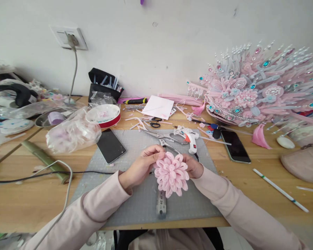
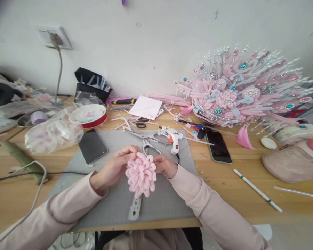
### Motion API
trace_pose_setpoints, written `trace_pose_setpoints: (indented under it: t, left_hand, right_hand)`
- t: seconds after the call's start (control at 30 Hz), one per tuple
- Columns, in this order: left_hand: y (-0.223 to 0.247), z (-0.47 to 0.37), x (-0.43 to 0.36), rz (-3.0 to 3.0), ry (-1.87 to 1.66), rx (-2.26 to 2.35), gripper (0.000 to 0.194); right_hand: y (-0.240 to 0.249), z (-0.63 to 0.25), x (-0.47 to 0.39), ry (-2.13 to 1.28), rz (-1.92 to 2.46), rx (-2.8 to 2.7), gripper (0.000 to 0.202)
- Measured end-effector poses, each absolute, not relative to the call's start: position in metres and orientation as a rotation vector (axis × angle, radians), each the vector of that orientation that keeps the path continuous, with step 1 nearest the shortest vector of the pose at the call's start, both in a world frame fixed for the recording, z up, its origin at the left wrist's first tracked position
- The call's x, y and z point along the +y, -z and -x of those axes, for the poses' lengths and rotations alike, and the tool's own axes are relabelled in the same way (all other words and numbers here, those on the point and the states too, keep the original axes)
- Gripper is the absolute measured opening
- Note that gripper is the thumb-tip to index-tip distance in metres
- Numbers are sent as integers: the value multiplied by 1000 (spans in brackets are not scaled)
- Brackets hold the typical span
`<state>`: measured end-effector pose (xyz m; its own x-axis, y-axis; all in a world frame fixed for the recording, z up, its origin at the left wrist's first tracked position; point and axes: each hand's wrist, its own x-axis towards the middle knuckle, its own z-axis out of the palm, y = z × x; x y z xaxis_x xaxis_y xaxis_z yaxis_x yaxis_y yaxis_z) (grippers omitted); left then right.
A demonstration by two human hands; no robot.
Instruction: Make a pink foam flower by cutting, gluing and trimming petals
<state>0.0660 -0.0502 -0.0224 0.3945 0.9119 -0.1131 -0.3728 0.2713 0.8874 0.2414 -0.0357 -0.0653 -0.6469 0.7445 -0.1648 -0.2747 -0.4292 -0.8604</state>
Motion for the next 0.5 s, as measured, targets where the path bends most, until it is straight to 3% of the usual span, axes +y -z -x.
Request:
trace_pose_setpoints:
  t: [0.5]
  left_hand:
    - [22, -60, -42, -889, -967, 656, 15]
  right_hand:
    - [79, -257, -26, -2016, 771, -1117, 33]
